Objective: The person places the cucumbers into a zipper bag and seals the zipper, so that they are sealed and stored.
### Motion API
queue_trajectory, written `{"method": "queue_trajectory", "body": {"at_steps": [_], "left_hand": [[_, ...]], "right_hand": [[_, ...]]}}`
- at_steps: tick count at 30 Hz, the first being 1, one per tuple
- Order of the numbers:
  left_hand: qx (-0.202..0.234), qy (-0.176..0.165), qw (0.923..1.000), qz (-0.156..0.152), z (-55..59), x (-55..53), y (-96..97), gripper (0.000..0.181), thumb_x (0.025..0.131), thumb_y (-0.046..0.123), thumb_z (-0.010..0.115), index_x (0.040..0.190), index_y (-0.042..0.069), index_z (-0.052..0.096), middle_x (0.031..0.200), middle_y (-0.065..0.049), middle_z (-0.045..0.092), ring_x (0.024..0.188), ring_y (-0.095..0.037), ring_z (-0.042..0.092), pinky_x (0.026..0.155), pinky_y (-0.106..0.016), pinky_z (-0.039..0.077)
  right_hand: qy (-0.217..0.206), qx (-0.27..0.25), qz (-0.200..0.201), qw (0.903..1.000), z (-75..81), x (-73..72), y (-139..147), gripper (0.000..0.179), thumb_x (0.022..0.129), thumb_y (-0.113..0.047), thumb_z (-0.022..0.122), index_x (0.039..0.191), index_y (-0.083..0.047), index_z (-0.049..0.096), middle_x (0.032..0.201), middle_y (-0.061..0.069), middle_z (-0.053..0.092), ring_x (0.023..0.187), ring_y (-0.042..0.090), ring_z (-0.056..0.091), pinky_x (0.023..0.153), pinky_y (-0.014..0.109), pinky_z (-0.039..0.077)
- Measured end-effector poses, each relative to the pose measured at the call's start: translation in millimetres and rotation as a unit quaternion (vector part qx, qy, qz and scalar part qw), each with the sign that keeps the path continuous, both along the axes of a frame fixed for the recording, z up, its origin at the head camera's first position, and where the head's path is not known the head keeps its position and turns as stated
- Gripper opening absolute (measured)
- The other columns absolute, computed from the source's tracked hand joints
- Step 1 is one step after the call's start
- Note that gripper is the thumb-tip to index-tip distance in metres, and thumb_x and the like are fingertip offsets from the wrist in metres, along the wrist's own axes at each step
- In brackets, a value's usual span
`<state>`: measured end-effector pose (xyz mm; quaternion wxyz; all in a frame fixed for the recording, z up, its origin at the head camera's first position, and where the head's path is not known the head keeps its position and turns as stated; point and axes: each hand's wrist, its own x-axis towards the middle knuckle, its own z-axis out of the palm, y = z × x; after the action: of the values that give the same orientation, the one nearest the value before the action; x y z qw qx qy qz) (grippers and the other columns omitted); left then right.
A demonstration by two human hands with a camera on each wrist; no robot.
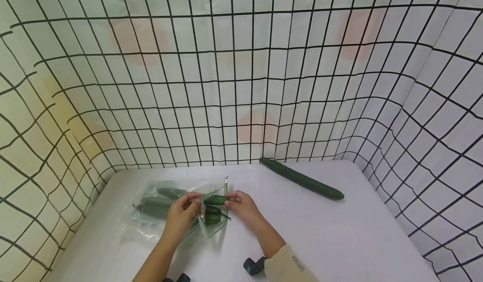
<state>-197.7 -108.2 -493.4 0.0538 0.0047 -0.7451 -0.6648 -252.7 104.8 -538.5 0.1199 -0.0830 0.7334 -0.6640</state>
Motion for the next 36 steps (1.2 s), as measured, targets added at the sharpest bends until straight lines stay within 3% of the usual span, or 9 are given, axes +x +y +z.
{"method": "queue_trajectory", "body": {"at_steps": [12,21,31,36], "left_hand": [[-0.003,-0.005,1.0000,-0.003,0.4,1.6,0.3,0.024,0.098,0.009,0.060,0.120,0.003,0.066,0.095,-0.016,0.068,0.073,-0.013,0.067,0.066,-0.024,0.056],[-0.001,-0.011,0.9999,-0.002,-1.1,0.8,0.3,0.022,0.097,0.007,0.060,0.118,0.004,0.067,0.096,-0.016,0.068,0.074,-0.014,0.068,0.067,-0.023,0.056],[-0.009,-0.012,0.9999,-0.001,-2.5,-0.5,-0.1,0.021,0.097,0.008,0.059,0.116,0.005,0.068,0.092,-0.012,0.068,0.074,-0.016,0.068,0.067,-0.024,0.057],[-0.004,-0.014,0.9999,0.001,-2.7,-0.7,0.1,0.022,0.097,0.007,0.060,0.116,0.003,0.068,0.092,-0.014,0.068,0.073,-0.015,0.067,0.067,-0.024,0.057]], "right_hand": [[0.007,0.019,-0.019,0.9996,-0.9,-2.2,-7,0.033,0.093,-0.017,0.071,0.124,-0.005,0.069,0.117,0.010,0.073,0.102,0.012,0.067,0.090,0.025,0.056],[0.009,0.018,-0.030,0.9994,-0.2,-2.8,-12,0.034,0.094,-0.016,0.070,0.123,0.000,0.068,0.113,0.014,0.073,0.099,0.012,0.068,0.086,0.023,0.055],[0.024,0.027,-0.041,0.9985,0.1,-4.0,-21,0.030,0.094,-0.014,0.070,0.120,0.002,0.069,0.112,0.019,0.074,0.103,0.021,0.072,0.091,0.032,0.058],[0.036,0.072,-0.041,0.9959,-0.6,-3.4,-22,0.028,0.096,-0.018,0.069,0.119,-0.004,0.073,0.120,0.014,0.073,0.117,0.027,0.067,0.100,0.041,0.056]]}}
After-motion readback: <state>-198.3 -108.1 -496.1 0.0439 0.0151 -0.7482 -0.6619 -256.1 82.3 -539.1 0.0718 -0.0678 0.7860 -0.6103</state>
